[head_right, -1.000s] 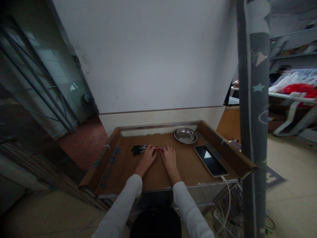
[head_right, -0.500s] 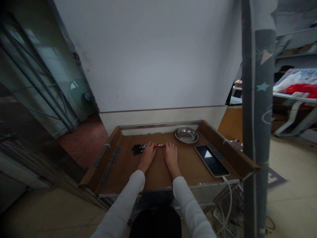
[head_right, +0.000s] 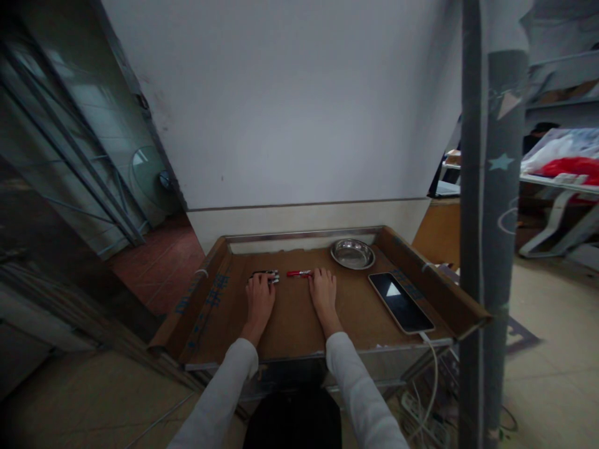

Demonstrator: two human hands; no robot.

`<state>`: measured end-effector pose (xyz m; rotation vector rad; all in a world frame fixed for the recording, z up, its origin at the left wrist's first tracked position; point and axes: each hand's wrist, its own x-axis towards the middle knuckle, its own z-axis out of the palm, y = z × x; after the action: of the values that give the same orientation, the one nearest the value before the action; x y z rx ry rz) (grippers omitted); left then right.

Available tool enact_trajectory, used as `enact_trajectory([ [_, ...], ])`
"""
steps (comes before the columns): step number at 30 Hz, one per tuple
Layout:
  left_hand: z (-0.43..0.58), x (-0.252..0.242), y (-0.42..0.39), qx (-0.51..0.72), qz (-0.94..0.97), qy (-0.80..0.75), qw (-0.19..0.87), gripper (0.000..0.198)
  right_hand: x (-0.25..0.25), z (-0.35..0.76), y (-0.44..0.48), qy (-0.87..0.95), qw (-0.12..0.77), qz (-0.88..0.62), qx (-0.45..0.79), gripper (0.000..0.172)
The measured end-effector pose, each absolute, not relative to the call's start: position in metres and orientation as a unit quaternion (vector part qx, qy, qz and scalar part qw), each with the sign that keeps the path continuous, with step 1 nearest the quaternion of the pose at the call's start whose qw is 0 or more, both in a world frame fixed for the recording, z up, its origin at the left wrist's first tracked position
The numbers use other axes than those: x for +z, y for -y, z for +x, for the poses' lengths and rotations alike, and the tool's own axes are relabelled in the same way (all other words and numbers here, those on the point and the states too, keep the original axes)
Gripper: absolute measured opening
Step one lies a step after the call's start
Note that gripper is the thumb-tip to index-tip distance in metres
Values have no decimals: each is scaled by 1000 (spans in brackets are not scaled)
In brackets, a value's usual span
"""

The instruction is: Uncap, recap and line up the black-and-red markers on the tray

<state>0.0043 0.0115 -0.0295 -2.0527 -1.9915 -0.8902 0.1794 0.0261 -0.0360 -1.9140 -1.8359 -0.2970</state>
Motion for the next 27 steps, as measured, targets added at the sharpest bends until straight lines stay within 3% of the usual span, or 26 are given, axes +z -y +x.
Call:
enact_trajectory([
  [6, -23, -30, 7, -270, -664, 694, 70, 19, -36, 179, -25, 656, 267, -700, -97, 18],
  [14, -28, -33, 16, -317, -705, 635, 4, 17, -44, 181, -19, 657, 392, -644, 13, 25],
  [20, -14, -35, 13, -375, -742, 537, -145, 13, -41, 172, -11, 625, 547, -518, 205, 33],
  [27, 43, -17, 6, -499, -705, 438, -248, 13, -43, 176, -4, 445, 618, -417, 497, 38],
])
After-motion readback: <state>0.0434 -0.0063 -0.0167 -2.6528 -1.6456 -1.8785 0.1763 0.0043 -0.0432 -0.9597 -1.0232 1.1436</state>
